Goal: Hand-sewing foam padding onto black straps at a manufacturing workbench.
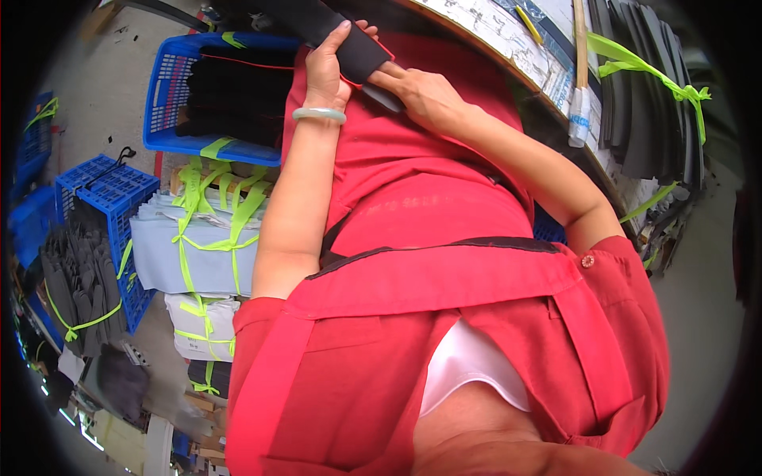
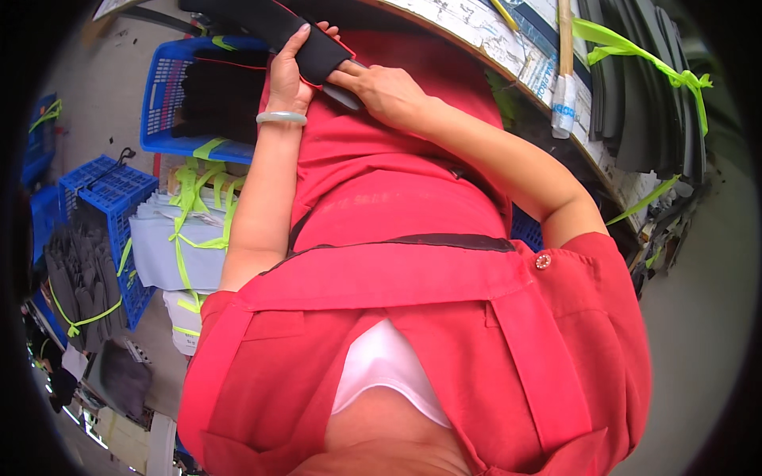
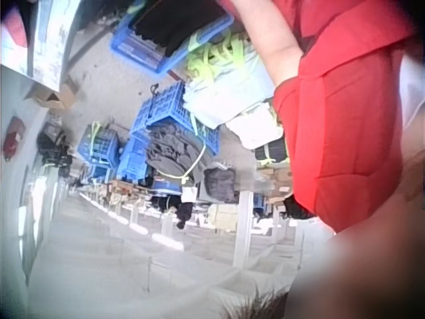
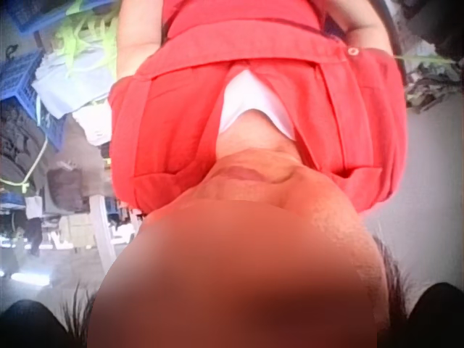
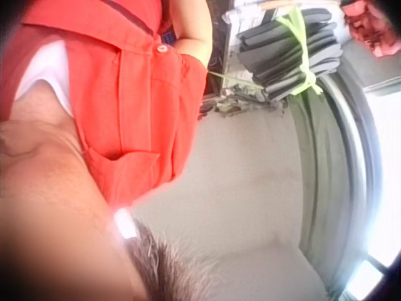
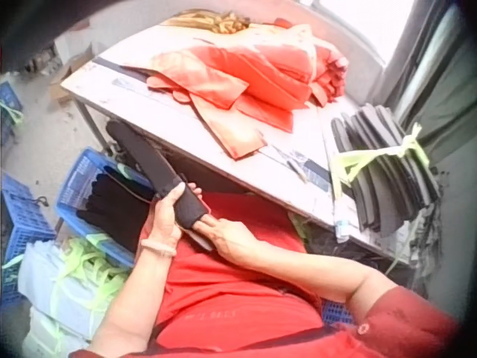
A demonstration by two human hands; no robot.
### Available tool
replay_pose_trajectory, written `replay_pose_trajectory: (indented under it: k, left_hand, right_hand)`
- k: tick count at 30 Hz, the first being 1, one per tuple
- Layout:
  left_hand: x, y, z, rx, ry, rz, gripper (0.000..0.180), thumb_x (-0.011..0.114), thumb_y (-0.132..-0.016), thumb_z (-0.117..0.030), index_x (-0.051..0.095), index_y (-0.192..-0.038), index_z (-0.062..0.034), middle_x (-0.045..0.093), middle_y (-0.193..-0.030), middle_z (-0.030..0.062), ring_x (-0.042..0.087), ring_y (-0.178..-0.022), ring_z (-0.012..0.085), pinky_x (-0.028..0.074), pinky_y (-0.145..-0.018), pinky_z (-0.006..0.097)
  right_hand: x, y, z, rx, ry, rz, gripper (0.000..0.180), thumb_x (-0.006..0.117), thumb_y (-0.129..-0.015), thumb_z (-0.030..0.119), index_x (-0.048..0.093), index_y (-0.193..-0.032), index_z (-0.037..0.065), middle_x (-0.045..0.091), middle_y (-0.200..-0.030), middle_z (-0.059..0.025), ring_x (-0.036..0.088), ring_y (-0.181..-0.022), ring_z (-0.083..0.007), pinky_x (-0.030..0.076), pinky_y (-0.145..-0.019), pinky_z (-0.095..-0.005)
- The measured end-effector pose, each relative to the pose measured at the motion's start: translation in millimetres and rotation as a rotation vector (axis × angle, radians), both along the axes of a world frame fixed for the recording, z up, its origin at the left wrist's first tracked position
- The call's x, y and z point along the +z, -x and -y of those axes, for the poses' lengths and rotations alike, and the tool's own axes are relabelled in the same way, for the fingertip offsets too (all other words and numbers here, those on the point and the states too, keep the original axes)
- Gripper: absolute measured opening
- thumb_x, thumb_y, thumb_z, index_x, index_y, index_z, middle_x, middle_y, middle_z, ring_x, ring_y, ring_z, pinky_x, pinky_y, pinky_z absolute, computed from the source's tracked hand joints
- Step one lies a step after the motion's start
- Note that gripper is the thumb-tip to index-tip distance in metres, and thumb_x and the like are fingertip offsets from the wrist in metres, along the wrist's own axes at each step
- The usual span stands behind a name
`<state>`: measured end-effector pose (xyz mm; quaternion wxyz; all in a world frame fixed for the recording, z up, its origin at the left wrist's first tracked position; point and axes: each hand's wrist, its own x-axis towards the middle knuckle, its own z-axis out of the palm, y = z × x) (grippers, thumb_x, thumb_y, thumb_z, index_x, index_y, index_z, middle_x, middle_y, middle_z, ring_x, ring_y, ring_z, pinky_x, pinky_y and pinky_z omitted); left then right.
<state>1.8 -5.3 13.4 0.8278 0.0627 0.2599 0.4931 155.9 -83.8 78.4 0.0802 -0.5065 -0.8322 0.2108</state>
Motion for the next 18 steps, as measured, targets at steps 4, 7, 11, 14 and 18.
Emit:
replay_pose_trajectory:
  k: [4, 7, 11, 14, 18]
  left_hand:
    - [5.6, -0.6, -0.6, -0.012, -0.023, -0.128, 0.02, 0.066, -0.086, -0.014, 0.061, -0.098, 0.0018, 0.066, -0.094, 0.0166, 0.065, -0.092, 0.0269, 0.053, -0.089, 0.039]
    - [5.3, -1.6, -0.7, 0.026, -0.016, 0.025, 0.017, 0.066, -0.085, -0.013, 0.06, -0.095, 0.0003, 0.065, -0.092, 0.0149, 0.064, -0.09, 0.0273, 0.052, -0.091, 0.042]
    - [0.9, 4.4, -6.4, 0.016, 0.071, 0.079, 0.017, 0.063, -0.086, -0.011, 0.06, -0.096, 0.0016, 0.064, -0.094, 0.0155, 0.063, -0.092, 0.0285, 0.049, -0.096, 0.043]
    - [-2.6, 11.0, -7.0, -0.017, 0.076, 0.163, 0.017, 0.06, -0.088, -0.012, 0.059, -0.096, 0.003, 0.064, -0.094, 0.0152, 0.062, -0.094, 0.0289, 0.049, -0.098, 0.044]
    - [-9.5, 7.2, -2.6, -0.072, 0.005, 0.415, 0.028, 0.058, -0.093, -0.02, 0.053, -0.105, 0.0042, 0.061, -0.099, 0.0146, 0.058, -0.103, 0.03, 0.042, -0.104, 0.047]
  right_hand:
    - [-18.5, 19.4, -29.4, -0.036, 0.006, 0.085, 0.043, 0.052, -0.08, 0.002, 0.056, -0.121, 0.015, 0.06, -0.116, -0.0116, 0.064, -0.084, -0.0326, 0.053, -0.067, -0.0442]
    - [-24.2, 30.6, -49.4, -0.037, -0.059, 0.08, 0.026, 0.051, -0.083, 0.005, 0.061, -0.106, 0.012, 0.065, -0.098, -0.0126, 0.066, -0.079, -0.0313, 0.054, -0.064, -0.0426]
    - [-18.1, 30.0, -54.4, 0.034, -0.061, 0.092, 0.022, 0.054, -0.082, 0.006, 0.06, -0.103, 0.009, 0.065, -0.093, -0.0115, 0.067, -0.077, -0.0319, 0.054, -0.062, -0.0412]
    - [2.0, 16.8, -18.9, 0.036, -0.031, 0.02, 0.038, 0.057, -0.078, 0.002, 0.058, -0.116, 0.012, 0.062, -0.112, -0.0096, 0.066, -0.078, -0.0344, 0.054, -0.06, -0.0422]
    - [-2.6, 16.1, -23.1, -0.012, -0.084, 0.013, 0.048, 0.058, -0.078, 0.0, 0.053, -0.124, 0.014, 0.057, -0.122, -0.0061, 0.066, -0.079, -0.0345, 0.054, -0.059, -0.0418]
